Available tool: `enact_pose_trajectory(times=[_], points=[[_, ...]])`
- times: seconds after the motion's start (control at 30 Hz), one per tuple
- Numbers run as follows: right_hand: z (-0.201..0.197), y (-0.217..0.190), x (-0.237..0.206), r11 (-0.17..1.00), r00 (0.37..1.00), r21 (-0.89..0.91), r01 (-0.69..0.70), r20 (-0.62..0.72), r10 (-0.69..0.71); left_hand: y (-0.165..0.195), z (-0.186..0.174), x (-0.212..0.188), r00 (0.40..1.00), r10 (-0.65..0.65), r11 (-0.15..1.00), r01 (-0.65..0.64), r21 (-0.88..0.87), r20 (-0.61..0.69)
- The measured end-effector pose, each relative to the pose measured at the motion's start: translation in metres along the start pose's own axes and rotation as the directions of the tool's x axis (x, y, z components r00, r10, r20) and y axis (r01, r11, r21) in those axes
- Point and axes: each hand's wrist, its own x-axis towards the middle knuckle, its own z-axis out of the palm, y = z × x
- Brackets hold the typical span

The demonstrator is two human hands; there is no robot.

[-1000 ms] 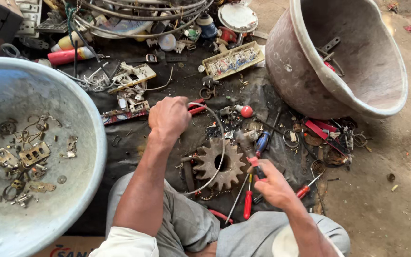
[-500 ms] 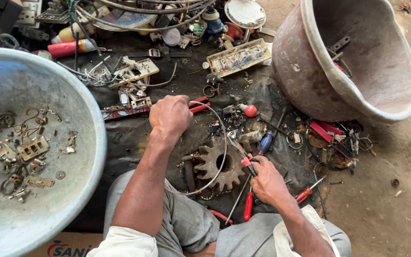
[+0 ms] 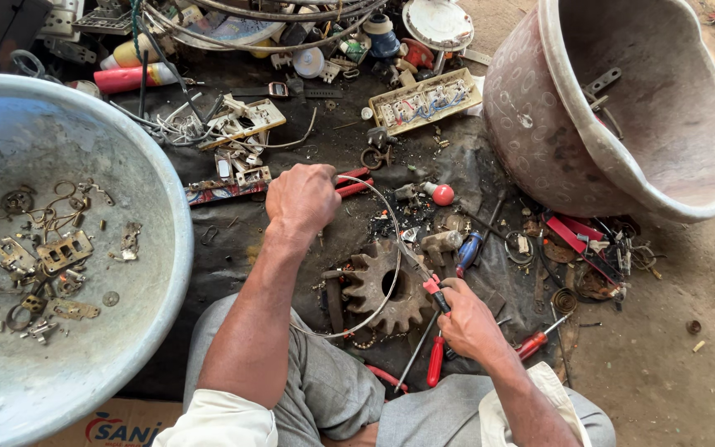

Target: The person disassembles and adjusts various metal components, including a large sprocket and a decorative metal plate, using pliers and a hammer. They manipulate small metal scraps and wires while sitting on the ground in a cluttered recycling area.

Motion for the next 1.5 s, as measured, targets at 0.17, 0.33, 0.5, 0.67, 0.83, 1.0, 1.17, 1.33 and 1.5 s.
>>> enact_pose_trajectory(times=[0.17, 0.33, 0.5, 0.67, 0.83, 1.0, 1.17, 1.33, 1.5], points=[[0.002, 0.008, 0.008, 0.995, 0.999, 0.103, -0.004, 0.046, 0.0, -0.016, 0.007, 0.008, 0.998, 0.05, 0.997, -0.052, -0.049, -0.031], [-0.002, 0.018, -0.001, 0.866, 0.954, 0.417, -0.276, 0.231, 0.193, -0.033, 0.004, 0.013, 0.961, 0.184, 0.97, -0.211, -0.119, -0.204], [-0.003, 0.015, -0.018, 0.491, 0.972, 0.864, -0.109, 0.196, -0.129, -0.032, -0.006, 0.009, 0.943, 0.17, 0.876, -0.278, -0.393, -0.286], [0.008, -0.001, -0.034, 0.001, 0.933, 0.987, -0.159, 0.151, -0.326, -0.023, -0.01, 0.008, 0.975, 0.089, 0.73, -0.204, -0.653, -0.205], [0.03, -0.043, -0.043, -0.4, 0.894, 0.9, -0.174, -0.026, -0.448, -0.002, 0.004, 0.008, 0.941, 0.174, 0.545, -0.336, -0.768, -0.289], [0.037, -0.069, -0.043, -0.538, 0.865, 0.832, -0.139, -0.162, -0.475, 0.022, 0.013, 0.002, 0.968, 0.161, 0.422, -0.242, -0.874, -0.19], [0.023, -0.052, -0.035, -0.093, 0.952, 0.995, 0.046, -0.071, -0.297, 0.008, -0.006, 0.003, 0.987, 0.035, 0.66, -0.141, -0.738, -0.157], [0.033, -0.052, -0.026, -0.333, 0.958, 0.943, -0.011, -0.086, -0.274, 0.006, -0.002, 0.005, 0.971, 0.054, 0.71, -0.202, -0.674, -0.234], [0.035, -0.07, -0.034, -0.531, 0.904, 0.842, -0.101, -0.145, -0.403, 0.035, 0.032, 0.001, 0.973, 0.217, 0.718, -0.108, -0.688, 0.073]])
